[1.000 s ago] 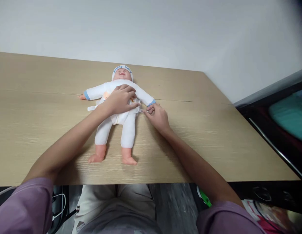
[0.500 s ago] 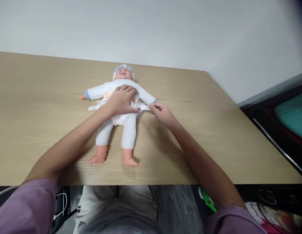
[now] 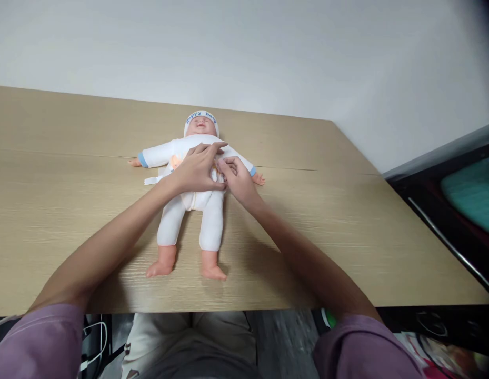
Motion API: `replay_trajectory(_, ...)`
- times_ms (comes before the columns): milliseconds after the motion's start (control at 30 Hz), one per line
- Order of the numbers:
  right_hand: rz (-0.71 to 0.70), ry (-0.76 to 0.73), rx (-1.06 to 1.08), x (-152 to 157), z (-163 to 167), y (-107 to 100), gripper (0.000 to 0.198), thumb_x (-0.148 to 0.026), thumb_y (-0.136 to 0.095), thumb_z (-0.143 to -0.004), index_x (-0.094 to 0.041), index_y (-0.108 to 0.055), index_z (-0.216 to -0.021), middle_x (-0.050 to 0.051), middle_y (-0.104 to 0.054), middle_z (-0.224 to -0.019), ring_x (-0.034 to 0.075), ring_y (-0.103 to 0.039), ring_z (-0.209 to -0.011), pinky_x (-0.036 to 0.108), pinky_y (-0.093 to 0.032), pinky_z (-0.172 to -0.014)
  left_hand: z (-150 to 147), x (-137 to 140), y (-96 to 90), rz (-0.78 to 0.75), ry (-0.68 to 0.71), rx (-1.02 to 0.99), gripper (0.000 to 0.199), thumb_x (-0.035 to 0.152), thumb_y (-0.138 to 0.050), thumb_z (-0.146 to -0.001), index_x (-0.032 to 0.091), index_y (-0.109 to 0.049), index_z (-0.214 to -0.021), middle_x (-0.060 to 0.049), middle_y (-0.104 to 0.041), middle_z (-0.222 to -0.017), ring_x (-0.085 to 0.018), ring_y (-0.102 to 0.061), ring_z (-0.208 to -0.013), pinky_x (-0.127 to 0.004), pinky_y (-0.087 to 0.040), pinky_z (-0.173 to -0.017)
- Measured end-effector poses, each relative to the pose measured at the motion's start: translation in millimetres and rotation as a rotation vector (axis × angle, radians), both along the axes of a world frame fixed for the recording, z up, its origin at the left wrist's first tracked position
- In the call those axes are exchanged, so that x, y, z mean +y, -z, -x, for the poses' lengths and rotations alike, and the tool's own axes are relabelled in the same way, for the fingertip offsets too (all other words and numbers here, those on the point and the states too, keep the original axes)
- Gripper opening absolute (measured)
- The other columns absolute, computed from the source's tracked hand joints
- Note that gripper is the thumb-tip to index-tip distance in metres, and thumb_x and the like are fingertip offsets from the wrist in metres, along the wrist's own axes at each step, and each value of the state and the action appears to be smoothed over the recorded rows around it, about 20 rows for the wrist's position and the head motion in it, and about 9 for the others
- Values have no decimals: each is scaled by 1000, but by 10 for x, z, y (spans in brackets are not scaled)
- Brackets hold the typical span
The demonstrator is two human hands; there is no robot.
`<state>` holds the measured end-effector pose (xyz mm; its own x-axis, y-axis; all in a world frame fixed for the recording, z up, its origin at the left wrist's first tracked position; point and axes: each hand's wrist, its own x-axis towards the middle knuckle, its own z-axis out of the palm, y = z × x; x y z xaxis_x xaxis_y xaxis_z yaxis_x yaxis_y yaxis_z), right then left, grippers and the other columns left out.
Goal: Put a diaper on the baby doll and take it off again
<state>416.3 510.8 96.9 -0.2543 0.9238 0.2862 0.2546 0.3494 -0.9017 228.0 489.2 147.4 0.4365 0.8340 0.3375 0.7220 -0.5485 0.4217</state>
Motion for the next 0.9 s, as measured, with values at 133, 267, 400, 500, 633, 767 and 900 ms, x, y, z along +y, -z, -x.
replay_trajectory(133, -343, 22, -183, -337, -147, 27, 47, -58, -45, -121, -27, -72, -144, 16, -75, -153, 32, -70, -146, 53, -57, -126, 102, -9, -100, 41, 109, -85, 116, 43, -93, -78, 27, -38, -179, -19, -60, -173, -45, -57, -159, -63, -44, -132)
replay_trajectory(267, -509, -166, -265, -424, -228, 109, 62, -48, -31, -123, -23, -55, -176, 15, -56, -183, 30, -49, -174, 58, -39, -144, 306, -29, -225, 119, 172, -261, 103, 59, -91, -90, 35, -43, -178, -16, -50, -183, -40, -56, -166, -52, -57, -125)
replay_trajectory(400, -556, -187, -380, -366, -280, 138, 69, -49, -29, -122, -21, -47, -183, 15, -51, -187, 32, -46, -175, 61, -35, -145, 628, -118, -165, 27, -22, -424, 51, 63, -60, -114, 29, -65, -152, -14, -67, -166, -31, -65, -155, -47, -56, -127)
replay_trajectory(500, -603, -170, -452, -349, -329, 47, 67, -49, -32, -121, -24, -52, -180, 14, -58, -182, 35, -51, -172, 64, -32, -145, 964, -270, 19, -12, -266, -405, 41, 60, -55, -115, 24, -70, -129, -14, -77, -145, -28, -75, -127, -46, -60, -114)
replay_trajectory(633, -637, -98, -453, -389, -278, -190, 55, -48, -41, -121, -28, -68, -164, 15, -67, -170, 40, -58, -160, 67, -40, -137, 1404, -520, 300, 44, -439, -161, 37, 60, -61, -107, 23, -66, -108, -15, -80, -117, -31, -70, -103, -49, -58, -99)
replay_trajectory(767, -632, -76, -406, -440, 34, -478, 42, -46, -47, -121, -29, -81, -139, 15, -76, -132, 38, -69, -128, 62, -52, -120, 1561, -634, 464, 156, -465, -54, 35, 59, -68, -99, 24, -63, -99, -14, -77, -102, -33, -67, -93, -47, -54, -92)
replay_trajectory(900, -641, -267, -494, -355, 468, -693, 30, -40, -55, -119, -27, -80, -128, 12, -73, -119, 35, -68, -115, 54, -54, -112, 1530, -537, 446, 278, -514, -40, 34, 56, -74, -91, 24, -63, -85, -10, -72, -87, -29, -62, -80, -39, -46, -77)
